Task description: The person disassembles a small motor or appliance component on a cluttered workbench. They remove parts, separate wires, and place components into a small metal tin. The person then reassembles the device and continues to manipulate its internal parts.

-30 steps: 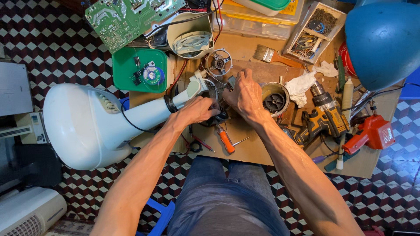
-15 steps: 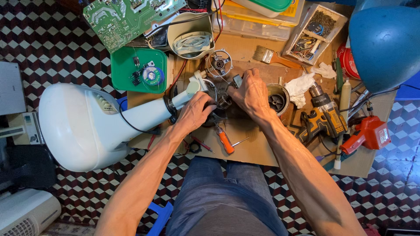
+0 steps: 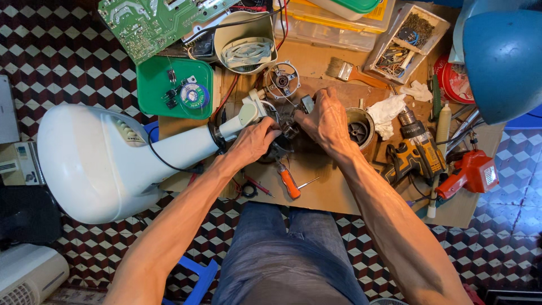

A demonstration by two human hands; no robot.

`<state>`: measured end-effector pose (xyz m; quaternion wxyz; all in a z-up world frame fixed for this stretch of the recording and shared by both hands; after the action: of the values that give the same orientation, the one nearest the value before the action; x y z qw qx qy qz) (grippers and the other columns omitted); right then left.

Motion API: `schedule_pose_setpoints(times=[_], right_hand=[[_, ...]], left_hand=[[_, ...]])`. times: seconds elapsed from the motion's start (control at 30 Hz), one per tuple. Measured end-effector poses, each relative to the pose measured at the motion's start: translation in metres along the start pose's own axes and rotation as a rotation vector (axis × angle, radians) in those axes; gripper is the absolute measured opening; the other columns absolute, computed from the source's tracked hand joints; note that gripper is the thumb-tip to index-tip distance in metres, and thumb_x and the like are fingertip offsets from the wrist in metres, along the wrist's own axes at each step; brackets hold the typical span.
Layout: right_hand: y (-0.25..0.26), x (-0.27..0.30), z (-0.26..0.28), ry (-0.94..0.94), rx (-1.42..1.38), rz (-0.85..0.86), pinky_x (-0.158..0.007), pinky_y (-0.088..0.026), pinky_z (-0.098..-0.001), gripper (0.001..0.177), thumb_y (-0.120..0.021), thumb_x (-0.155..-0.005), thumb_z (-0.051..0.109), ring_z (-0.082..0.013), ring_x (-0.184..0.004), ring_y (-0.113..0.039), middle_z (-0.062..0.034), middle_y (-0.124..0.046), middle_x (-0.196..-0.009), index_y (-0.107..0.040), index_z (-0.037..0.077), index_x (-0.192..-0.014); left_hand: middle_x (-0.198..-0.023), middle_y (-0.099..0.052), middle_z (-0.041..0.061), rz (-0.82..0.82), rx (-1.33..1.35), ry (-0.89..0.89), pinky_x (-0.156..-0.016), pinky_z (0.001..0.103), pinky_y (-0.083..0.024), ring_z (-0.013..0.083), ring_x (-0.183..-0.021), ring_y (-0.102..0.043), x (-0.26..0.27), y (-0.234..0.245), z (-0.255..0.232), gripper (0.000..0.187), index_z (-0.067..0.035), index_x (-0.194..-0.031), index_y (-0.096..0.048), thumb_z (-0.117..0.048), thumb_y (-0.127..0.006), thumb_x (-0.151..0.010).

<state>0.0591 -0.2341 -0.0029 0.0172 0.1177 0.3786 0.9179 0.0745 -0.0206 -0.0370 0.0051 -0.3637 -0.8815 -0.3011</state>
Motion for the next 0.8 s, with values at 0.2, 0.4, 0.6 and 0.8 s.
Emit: schedule_pose_setpoints(times=[0.2, 0.4, 0.6, 0.8], right_hand=[[-0.002, -0.004, 0.002, -0.042, 0.044, -0.008, -0.075, -0.053, -0.0507, 0.055, -0.081, -0.075, 0.027, -0.0445, -0.09, -0.063, -0.0287, -0.056, -0.107, -0.061, -0.01, -0.109], [-0.003, -0.005, 0.004, -0.062, 0.068, -0.018, -0.079, -0.054, -0.0509, 0.05, -0.08, -0.075, 0.026, -0.0458, -0.094, -0.063, -0.0284, -0.057, -0.108, -0.063, -0.009, -0.106], [-0.001, -0.003, 0.004, -0.096, 0.057, 0.012, -0.075, -0.054, -0.0511, 0.053, -0.08, -0.074, 0.026, -0.046, -0.091, -0.064, -0.0284, -0.056, -0.107, -0.061, -0.01, -0.107], [-0.004, -0.004, -0.001, -0.06, 0.05, -0.003, -0.076, -0.054, -0.0507, 0.054, -0.08, -0.074, 0.027, -0.0461, -0.091, -0.064, -0.0287, -0.057, -0.107, -0.061, -0.01, -0.108]], left_hand=[[-0.076, -0.071, 0.019, 0.225, 0.305, 0.454, -0.062, 0.042, -0.052, 0.0258, -0.065, -0.066, 0.008, -0.003, 0.008, 0.034, -0.006, -0.123, -0.066, -0.026, -0.069, -0.095], [-0.086, -0.075, 0.014, 0.008, 0.114, 0.012, -0.065, 0.038, -0.058, 0.021, -0.073, -0.071, 0.006, -0.015, -0.006, 0.032, -0.001, -0.1, -0.072, -0.022, -0.083, -0.078], [-0.08, -0.072, 0.022, 0.073, -0.198, 0.255, -0.067, 0.048, -0.054, 0.0382, -0.075, -0.072, 0.006, -0.032, -0.029, 0.044, 0.0, -0.099, -0.068, -0.033, -0.086, -0.076], [-0.085, -0.073, 0.021, -0.032, -0.111, 0.296, -0.068, 0.048, -0.055, 0.04, -0.077, -0.072, 0.013, -0.037, -0.05, 0.031, -0.004, -0.105, -0.066, -0.022, -0.077, -0.083]])
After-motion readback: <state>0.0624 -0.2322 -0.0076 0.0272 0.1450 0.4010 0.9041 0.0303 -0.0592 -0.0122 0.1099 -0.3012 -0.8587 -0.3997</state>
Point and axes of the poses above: each hand's wrist, its own x-axis away from the middle knuckle, its own y-axis out of the back of the hand, z = x × y, the point moved 3 cm from there along -x, towards the middle knuckle
